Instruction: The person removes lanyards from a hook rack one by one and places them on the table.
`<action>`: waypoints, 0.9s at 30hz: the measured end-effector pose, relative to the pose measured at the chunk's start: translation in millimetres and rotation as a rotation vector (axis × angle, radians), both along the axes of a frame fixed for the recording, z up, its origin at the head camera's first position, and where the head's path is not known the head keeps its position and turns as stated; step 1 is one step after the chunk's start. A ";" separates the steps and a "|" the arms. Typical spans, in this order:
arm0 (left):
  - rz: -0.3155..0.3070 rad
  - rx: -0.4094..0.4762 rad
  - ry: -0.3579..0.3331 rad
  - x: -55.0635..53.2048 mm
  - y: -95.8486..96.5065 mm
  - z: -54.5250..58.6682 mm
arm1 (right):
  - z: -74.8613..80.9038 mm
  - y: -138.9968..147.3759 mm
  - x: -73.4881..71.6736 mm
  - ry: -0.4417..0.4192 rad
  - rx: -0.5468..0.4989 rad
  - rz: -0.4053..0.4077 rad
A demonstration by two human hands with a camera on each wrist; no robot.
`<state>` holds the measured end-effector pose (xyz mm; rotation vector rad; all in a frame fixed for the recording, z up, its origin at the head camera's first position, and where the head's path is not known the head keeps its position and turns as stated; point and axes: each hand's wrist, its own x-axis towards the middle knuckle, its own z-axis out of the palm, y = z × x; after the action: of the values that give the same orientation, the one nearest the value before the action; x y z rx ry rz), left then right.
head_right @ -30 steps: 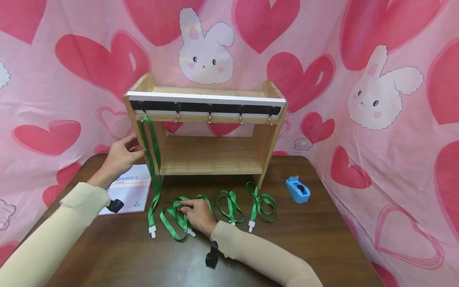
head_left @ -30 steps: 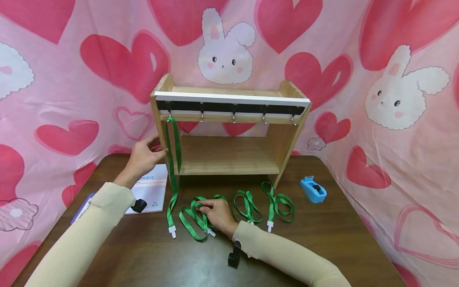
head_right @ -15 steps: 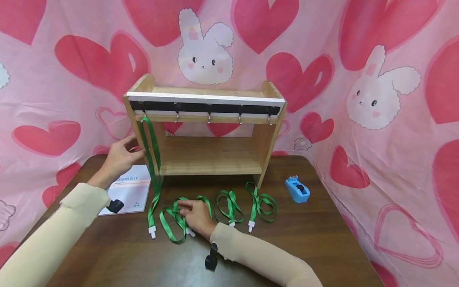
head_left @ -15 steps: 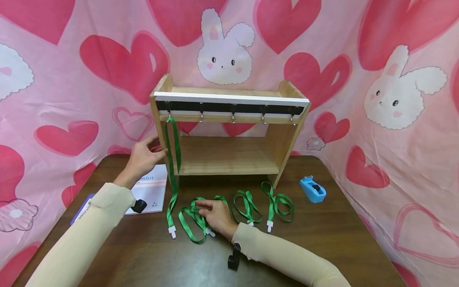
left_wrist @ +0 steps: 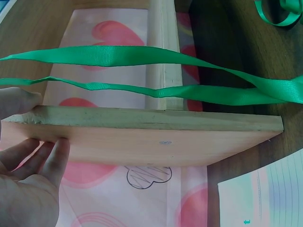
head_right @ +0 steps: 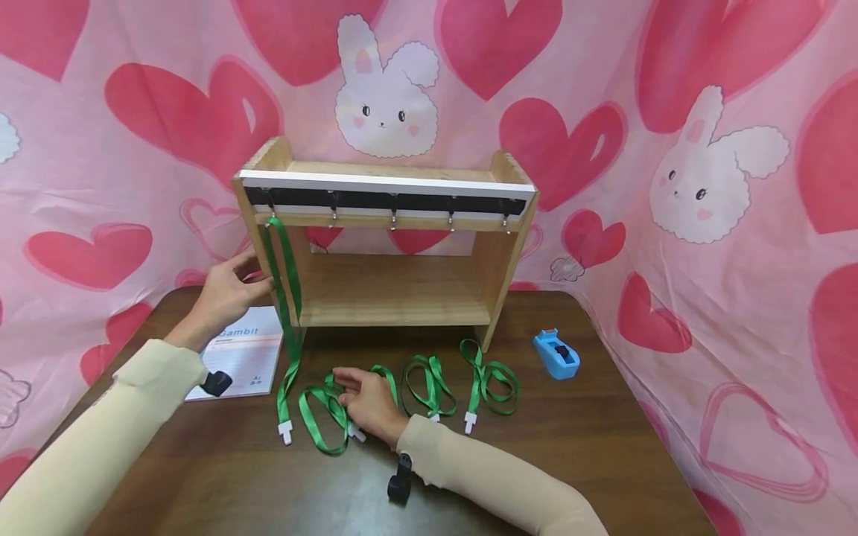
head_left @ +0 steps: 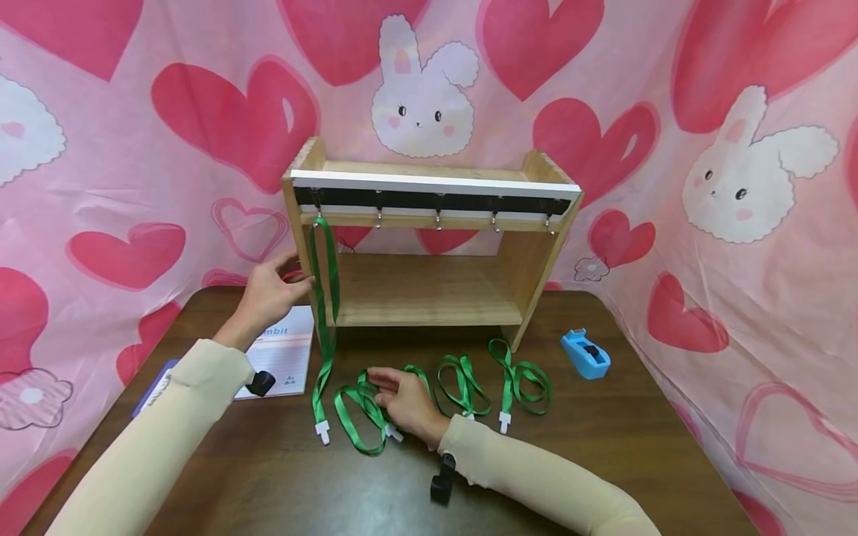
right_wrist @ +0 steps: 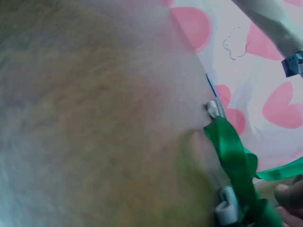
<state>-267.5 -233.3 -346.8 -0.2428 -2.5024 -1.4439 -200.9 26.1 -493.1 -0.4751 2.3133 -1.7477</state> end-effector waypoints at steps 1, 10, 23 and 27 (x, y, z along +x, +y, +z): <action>-0.002 -0.002 0.002 0.0 0.2 0.1 | 1.4 0.7 -0.4 -0.007 -0.025 0.010; -0.010 0.011 0.008 -1.0 1.8 2.6 | 17.3 11.1 -5.3 -0.001 -0.108 0.016; -0.018 0.015 0.013 -0.4 1.0 2.1 | 76.7 28.7 -35.5 0.079 -0.136 -0.051; -0.015 0.019 0.009 -0.4 0.8 1.3 | 101.2 33.8 -45.8 0.113 -0.203 -0.056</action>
<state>-267.9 -232.5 -345.5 -0.2648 -2.4834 -1.4682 -246.7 60.0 -391.9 -0.5625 2.2533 -2.0438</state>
